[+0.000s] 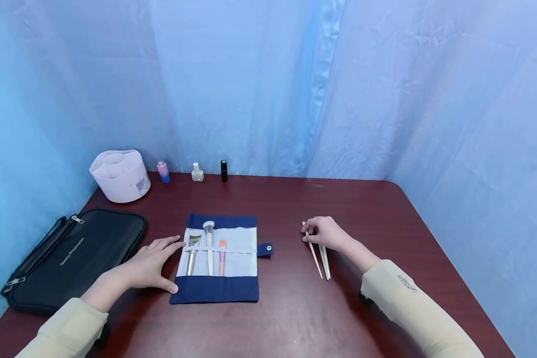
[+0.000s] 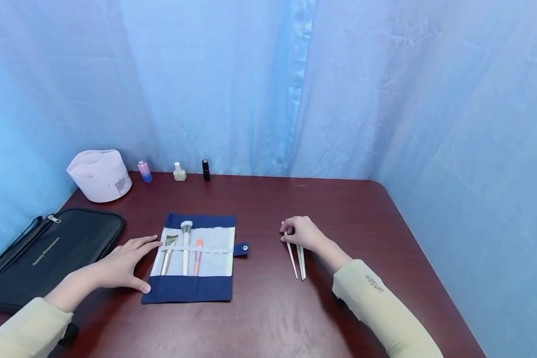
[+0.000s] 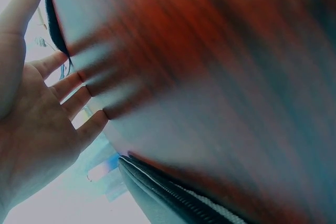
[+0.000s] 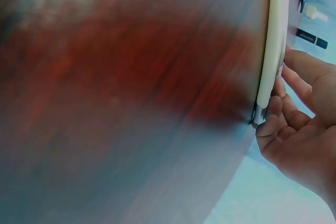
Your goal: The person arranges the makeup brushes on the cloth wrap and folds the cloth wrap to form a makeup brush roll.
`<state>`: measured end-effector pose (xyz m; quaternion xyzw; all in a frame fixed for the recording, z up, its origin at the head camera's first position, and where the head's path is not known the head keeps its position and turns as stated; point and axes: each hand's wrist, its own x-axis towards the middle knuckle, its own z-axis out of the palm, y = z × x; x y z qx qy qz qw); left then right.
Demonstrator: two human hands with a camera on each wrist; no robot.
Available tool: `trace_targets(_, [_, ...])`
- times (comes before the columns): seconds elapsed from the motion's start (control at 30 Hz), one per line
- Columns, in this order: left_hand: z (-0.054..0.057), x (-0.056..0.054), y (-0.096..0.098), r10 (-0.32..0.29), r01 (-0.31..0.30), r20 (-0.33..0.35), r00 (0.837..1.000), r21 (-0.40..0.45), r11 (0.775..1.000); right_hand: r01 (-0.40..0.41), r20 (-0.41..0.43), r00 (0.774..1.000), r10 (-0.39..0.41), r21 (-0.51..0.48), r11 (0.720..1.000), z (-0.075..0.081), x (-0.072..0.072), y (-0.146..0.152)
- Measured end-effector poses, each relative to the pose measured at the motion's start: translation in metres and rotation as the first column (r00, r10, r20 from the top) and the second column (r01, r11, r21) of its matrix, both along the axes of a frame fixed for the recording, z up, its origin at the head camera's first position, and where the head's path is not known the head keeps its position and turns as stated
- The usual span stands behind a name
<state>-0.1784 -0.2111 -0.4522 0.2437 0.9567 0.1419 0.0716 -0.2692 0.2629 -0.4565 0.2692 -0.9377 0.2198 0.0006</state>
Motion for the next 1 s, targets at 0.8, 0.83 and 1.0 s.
trace_targets(0.8, [0.002, 0.000, 0.003, 0.003, -0.004, 0.025, 1.000, 0.004, 1.000, 0.133, -0.008, 0.991, -0.133, -0.014, 0.991, 0.001, 0.001, -0.015])
trace_targets(0.83, [0.002, 0.000, 0.003, 0.002, -0.002, 0.026, 1.000, 0.003, 1.000, 0.132, -0.011, 0.991, -0.132, -0.025, 0.991, 0.003, 0.002, -0.016])
trace_targets(1.0, [0.003, 0.000, 0.002, 0.006, -0.006, 0.025, 1.000, -0.009, 1.000, 0.136, 0.005, 0.991, -0.137, -0.127, 0.982, 0.019, 0.006, -0.025])
